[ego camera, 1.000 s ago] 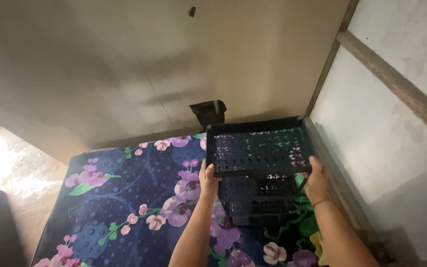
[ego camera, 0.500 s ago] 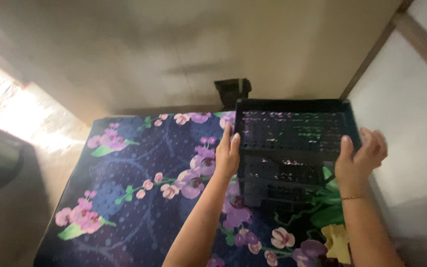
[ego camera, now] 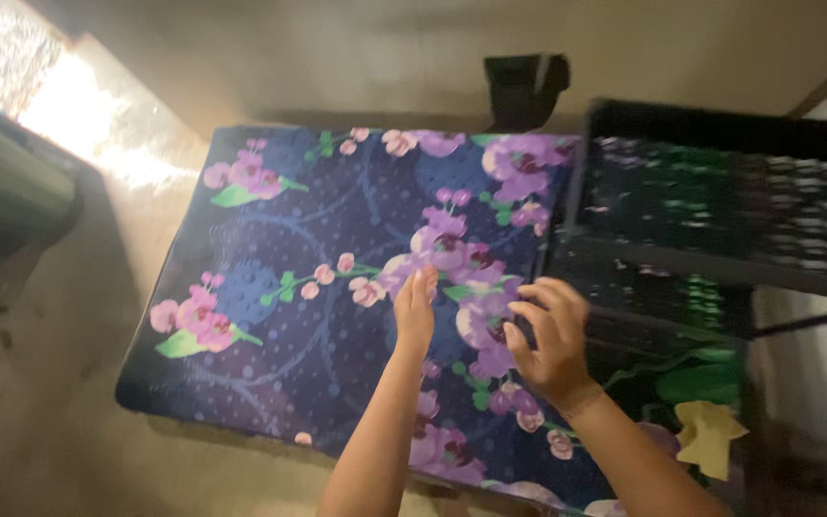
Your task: The person assembles a small black plastic shelving unit by inserting legs into a perforated tray and stacking additional trays on top. They then place a solid black tray on the assembled unit and wipe it with a yellow cloth.
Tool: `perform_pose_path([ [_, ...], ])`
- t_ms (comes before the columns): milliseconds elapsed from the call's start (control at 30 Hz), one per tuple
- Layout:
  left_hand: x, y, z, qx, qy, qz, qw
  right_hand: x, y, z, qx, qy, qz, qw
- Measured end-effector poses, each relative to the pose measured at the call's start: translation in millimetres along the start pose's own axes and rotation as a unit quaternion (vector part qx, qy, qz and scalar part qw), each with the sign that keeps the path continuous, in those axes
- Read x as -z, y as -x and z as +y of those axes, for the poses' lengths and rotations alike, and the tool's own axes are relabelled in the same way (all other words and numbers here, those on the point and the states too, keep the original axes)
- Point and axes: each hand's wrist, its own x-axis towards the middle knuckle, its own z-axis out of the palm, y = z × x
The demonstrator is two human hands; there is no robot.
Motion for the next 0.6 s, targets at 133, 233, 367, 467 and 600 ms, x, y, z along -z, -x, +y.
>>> perform_pose_path([
  [133, 72.4, 5.8, -106.9, 0.026, -0.111, 0.049, 0.992, -113.0, 77.8, 43.9, -0.167, -0.123, -0.109, 0.972],
  [233, 116.4, 19.3, -193.4, 0.147, -0.103, 0.068, 0.981, -201.2, 165.1, 84.0, -0.174, -0.093, -0.141, 0.97],
  [367, 155.9, 44.6, -294.2, 0.088, -0.15, 0.045, 0.984, -299.6, 286.7, 125.8, -0.326, -0.114, -0.263, 0.901],
  [467, 163.7, 52.1, -359.8, 0.142, -0.155, 0.031, 0.977, -357.8, 360.5, 150.9, -0.334, -0.09, -0.28, 0.895],
  [600, 166.2, 50.6, -430.8, 0.167, -0.186, 0.004, 0.968, -420.3, 432.5, 176.4, -0.34, -0.006, -0.32, 0.884],
])
